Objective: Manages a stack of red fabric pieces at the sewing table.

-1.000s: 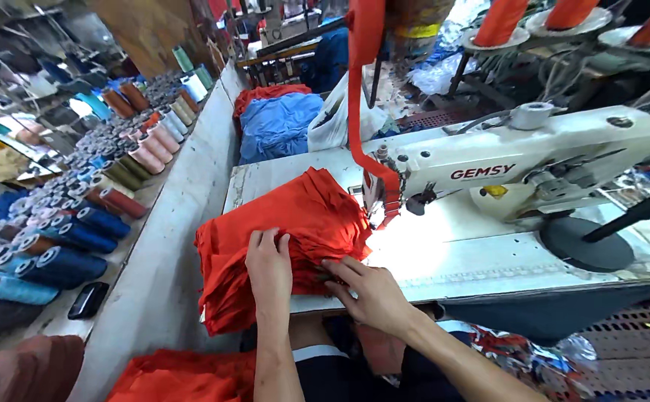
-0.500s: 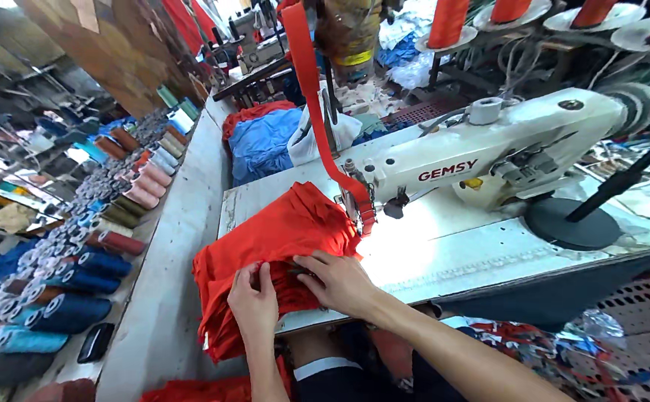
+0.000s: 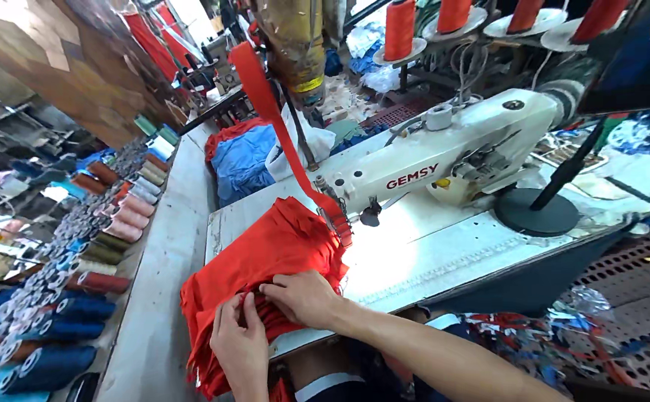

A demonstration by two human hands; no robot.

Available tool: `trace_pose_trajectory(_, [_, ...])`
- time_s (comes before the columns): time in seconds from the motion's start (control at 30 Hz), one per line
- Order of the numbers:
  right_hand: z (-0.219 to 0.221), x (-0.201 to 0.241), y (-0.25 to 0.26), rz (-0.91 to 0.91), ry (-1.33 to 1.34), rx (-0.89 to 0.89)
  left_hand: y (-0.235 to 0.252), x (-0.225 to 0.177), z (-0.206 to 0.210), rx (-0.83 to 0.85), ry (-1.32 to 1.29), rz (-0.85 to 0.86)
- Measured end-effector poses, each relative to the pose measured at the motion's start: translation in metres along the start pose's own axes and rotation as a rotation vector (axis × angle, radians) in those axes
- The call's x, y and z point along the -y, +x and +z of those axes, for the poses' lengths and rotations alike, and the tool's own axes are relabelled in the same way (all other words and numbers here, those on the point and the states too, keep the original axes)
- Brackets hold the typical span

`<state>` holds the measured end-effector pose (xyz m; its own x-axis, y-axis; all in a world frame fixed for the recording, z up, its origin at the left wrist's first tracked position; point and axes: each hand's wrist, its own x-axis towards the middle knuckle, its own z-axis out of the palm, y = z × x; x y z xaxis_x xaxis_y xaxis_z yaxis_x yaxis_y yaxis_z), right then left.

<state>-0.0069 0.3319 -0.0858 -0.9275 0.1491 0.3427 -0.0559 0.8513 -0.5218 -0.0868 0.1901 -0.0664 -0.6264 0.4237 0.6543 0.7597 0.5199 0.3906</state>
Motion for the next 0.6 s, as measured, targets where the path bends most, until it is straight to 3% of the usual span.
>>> trace_pose_trajectory(0.17, [-0.005, -0.037, -0.058, 0.072, 0.055, -0.116, 0.034, -0.012, -0.005, 0.051, -0.145, -0.043])
trace_pose_trajectory(0.3, [-0.013, -0.09, -0.123, 0.255, -0.127, -0.278, 0.096, -0.047, 0.028, 0.227, -0.331, -0.038])
trace_pose_trajectory(0.43, [-0.021, -0.121, -0.172, 0.344, -0.28, -0.504, 0.173, -0.076, 0.104, 0.401, -0.285, -0.006])
trace_pose_trajectory(0.6, [-0.036, -0.111, -0.18, 0.42, -0.039, -0.471, 0.272, -0.054, 0.234, 0.321, -0.194, 0.105])
